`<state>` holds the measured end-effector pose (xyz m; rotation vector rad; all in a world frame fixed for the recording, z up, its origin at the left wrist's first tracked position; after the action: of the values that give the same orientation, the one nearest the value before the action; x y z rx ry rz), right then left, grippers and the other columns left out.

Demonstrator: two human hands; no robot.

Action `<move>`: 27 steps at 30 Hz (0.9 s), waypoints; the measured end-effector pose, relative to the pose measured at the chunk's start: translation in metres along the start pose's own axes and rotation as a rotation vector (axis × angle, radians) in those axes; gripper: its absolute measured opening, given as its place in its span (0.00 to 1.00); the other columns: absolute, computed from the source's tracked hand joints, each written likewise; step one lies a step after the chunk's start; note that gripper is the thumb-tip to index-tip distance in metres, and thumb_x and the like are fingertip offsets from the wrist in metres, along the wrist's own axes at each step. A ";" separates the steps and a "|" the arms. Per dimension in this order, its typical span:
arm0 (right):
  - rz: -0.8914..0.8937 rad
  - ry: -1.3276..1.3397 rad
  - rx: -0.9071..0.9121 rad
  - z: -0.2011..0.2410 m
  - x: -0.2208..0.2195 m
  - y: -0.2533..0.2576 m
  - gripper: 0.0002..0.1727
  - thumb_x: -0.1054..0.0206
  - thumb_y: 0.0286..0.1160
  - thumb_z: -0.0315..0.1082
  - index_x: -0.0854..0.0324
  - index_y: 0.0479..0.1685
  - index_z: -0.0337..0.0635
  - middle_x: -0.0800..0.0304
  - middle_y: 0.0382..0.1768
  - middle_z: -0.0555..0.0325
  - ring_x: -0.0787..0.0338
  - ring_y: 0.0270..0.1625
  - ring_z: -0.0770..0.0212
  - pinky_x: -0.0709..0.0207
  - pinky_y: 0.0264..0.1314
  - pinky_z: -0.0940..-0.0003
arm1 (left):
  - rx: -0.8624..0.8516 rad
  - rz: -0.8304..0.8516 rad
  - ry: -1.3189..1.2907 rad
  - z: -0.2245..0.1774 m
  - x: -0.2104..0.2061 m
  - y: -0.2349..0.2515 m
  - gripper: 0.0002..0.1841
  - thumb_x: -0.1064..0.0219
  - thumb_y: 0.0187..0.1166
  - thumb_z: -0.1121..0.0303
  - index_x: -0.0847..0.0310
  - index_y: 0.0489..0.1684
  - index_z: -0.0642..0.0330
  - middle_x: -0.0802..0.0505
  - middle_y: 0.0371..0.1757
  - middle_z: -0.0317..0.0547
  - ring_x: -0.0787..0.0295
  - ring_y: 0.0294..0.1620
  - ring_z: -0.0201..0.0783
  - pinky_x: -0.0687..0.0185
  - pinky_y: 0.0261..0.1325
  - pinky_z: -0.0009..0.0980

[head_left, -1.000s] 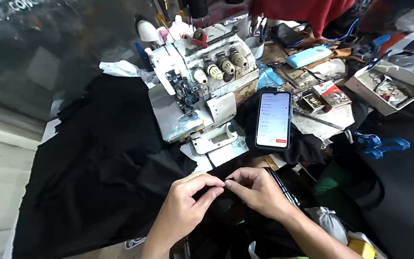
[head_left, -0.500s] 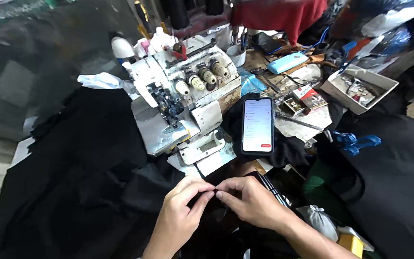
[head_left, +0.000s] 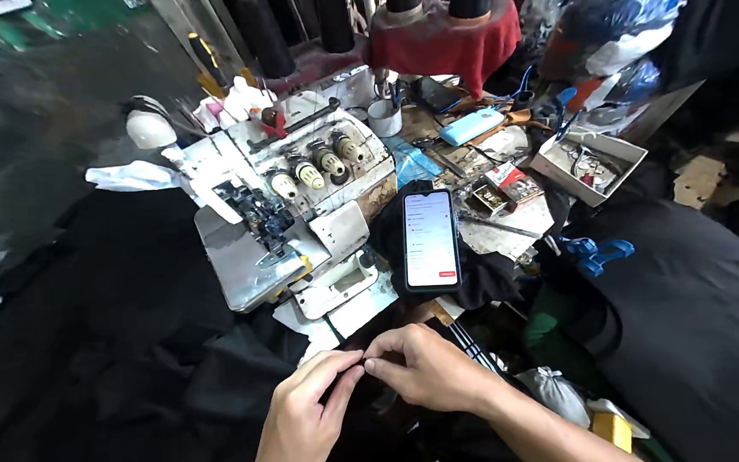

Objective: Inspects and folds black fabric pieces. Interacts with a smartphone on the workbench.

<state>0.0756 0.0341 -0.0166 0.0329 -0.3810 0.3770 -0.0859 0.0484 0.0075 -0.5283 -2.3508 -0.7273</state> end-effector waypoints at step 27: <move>-0.129 0.032 0.224 0.004 -0.010 0.002 0.15 0.36 0.87 0.46 0.13 0.45 0.45 0.11 0.42 0.63 0.13 0.45 0.70 0.17 0.49 0.70 | 0.109 -0.152 -0.043 0.003 0.045 0.000 0.09 0.34 0.85 0.64 0.12 0.44 0.59 0.07 0.43 0.38 0.10 0.42 0.29 0.09 0.44 0.26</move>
<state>0.0650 0.0319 -0.0162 0.2684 -0.3017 0.2913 -0.1200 0.0587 0.0347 -0.3236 -2.4744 -0.6561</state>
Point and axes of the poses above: each hand's wrist, its own y-axis towards the middle knuckle, its own x-axis out of the back of the hand, z = x × y, the point moved 8 cm from there along y, towards the middle knuckle
